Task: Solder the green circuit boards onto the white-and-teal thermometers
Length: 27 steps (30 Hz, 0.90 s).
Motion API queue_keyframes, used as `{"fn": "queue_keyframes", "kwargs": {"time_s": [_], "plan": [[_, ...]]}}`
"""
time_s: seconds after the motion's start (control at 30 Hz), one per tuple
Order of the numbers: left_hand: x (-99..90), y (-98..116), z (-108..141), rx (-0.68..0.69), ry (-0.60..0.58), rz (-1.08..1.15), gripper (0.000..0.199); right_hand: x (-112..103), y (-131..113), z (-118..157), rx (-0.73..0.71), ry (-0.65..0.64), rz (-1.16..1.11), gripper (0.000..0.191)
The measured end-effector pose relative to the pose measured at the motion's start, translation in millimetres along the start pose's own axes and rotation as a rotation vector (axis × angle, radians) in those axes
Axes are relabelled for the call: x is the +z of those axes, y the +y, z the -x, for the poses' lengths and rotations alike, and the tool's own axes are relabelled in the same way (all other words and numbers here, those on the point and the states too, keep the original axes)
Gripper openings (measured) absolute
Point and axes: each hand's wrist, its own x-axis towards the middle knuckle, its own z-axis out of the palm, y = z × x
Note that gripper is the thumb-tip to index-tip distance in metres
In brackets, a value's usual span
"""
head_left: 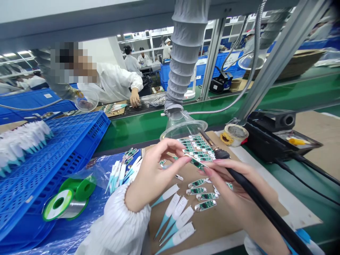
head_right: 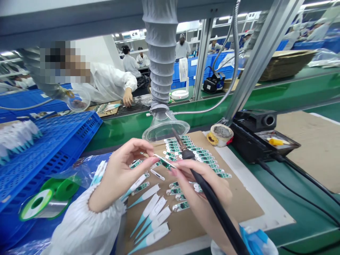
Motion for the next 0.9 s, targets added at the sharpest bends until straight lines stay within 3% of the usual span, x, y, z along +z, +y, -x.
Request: {"fn": "queue_keyframes", "kwargs": {"time_s": [0.17, 0.33, 0.6, 0.9], "plan": [[-2.8, 2, -1, -0.102, -0.097, 0.127, 0.009, 1, -3, 0, 0.049, 0.001, -0.044, 0.039], [-4.0, 4, -3, -0.12, -0.063, 0.126, 0.009, 2, -4, 1, 0.079, -0.006, -0.078, 0.036], [-4.2, 6, -3, -0.166, -0.116, 0.155, 0.011, 1, -10, -2, 0.079, 0.006, -0.068, 0.035], [0.0, 5, -1, -0.121, -0.068, 0.16, 0.007, 2, -7, -2, 0.103, 0.061, -0.047, 0.03]]}}
